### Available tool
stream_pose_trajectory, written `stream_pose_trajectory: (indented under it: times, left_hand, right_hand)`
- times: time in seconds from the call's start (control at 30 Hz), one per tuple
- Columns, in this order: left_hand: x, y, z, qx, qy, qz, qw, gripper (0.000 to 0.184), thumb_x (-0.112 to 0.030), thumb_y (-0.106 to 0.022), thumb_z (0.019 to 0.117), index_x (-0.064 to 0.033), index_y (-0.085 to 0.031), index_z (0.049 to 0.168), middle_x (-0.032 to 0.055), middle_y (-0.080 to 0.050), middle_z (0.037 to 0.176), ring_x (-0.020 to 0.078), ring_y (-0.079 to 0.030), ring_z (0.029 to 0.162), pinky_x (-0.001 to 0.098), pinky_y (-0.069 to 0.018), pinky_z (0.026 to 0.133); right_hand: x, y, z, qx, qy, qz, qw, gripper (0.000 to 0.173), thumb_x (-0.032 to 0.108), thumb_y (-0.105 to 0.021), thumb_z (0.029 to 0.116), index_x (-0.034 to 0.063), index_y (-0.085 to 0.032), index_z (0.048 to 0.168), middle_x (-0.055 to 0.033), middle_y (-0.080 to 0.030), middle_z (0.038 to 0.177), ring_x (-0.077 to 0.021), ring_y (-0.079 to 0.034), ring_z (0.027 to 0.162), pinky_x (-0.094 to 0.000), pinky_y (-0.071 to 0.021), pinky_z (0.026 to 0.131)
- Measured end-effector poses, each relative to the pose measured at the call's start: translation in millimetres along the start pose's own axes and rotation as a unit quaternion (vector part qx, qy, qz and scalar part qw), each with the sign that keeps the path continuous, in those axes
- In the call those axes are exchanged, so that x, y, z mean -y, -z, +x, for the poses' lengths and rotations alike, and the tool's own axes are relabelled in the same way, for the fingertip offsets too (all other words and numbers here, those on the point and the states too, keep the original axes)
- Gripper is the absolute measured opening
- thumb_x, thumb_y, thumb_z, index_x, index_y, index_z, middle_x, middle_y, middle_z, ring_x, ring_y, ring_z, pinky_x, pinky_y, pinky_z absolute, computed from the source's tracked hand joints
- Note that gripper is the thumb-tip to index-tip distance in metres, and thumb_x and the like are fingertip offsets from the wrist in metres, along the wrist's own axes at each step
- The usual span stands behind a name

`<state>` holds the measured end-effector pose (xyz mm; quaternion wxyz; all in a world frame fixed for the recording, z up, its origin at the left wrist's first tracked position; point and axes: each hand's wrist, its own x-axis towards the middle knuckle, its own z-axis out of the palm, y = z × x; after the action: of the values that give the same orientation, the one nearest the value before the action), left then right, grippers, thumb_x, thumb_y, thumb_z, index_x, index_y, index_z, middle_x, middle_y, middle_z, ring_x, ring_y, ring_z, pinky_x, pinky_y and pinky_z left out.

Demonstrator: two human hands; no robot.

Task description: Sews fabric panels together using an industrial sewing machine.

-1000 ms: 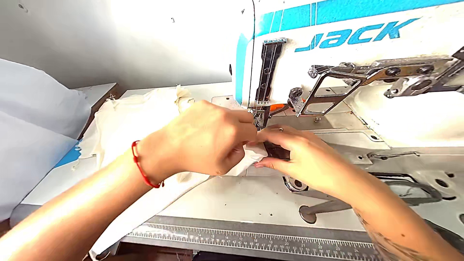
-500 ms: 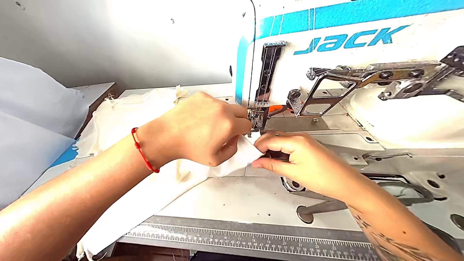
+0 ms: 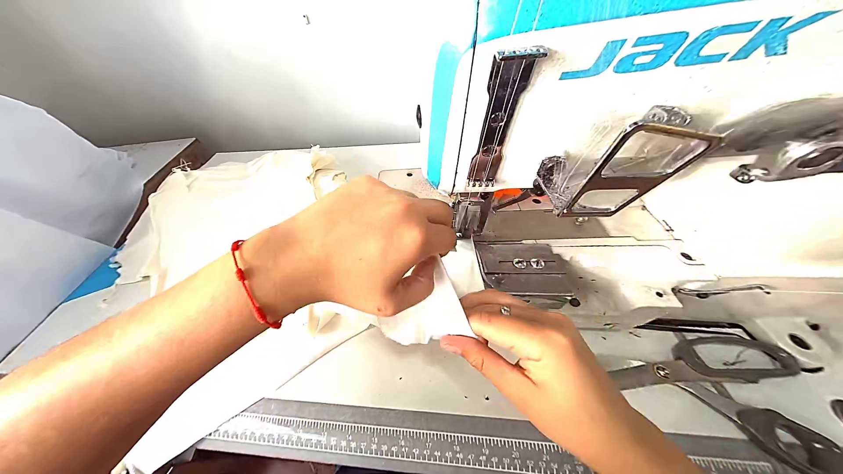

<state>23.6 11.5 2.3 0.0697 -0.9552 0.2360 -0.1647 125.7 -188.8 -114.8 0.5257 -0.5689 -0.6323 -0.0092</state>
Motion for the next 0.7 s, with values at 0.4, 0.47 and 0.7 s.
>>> stream_pose_trajectory:
  times: [0.4,0.47,0.7]
  left_hand:
    - [-10.2,4.7,0.2,-0.026,-0.013,0.009,1.000,0.022,-0.026,-0.055,0.0823,-0.0127,-0.064,0.068,-0.0028,-0.057,0.069,0.0092,-0.054,0.059,0.0280,-0.0352,0.046]
    - [-18.1,6.3,1.7,-0.031,-0.027,0.011,0.999,0.023,-0.025,-0.055,0.0854,-0.0139,-0.063,0.067,-0.0041,-0.054,0.067,0.0080,-0.050,0.058,0.0262,-0.0314,0.046]
    - [-20.2,7.2,3.0,-0.031,-0.029,0.015,0.999,0.023,-0.026,-0.054,0.0834,-0.0144,-0.061,0.065,-0.0046,-0.052,0.065,0.0078,-0.049,0.057,0.0265,-0.0300,0.046]
  right_hand:
    - [-1.2,-0.3,3.7,-0.015,-0.019,0.028,0.999,0.028,0.028,-0.063,0.1022,0.0060,-0.074,0.089,0.0001,-0.072,0.088,0.0029,-0.065,0.085,-0.0099,-0.0526,0.075]
    - [-0.7,0.7,3.5,-0.018,-0.020,0.033,0.999,0.028,0.029,-0.063,0.1023,0.0062,-0.073,0.089,0.0004,-0.071,0.087,0.0036,-0.064,0.084,-0.0094,-0.0516,0.074]
    - [-2.1,0.3,0.9,-0.019,-0.012,0.038,0.999,0.027,0.029,-0.064,0.1016,0.0060,-0.074,0.091,0.0000,-0.072,0.090,0.0019,-0.066,0.089,-0.0108,-0.0531,0.078]
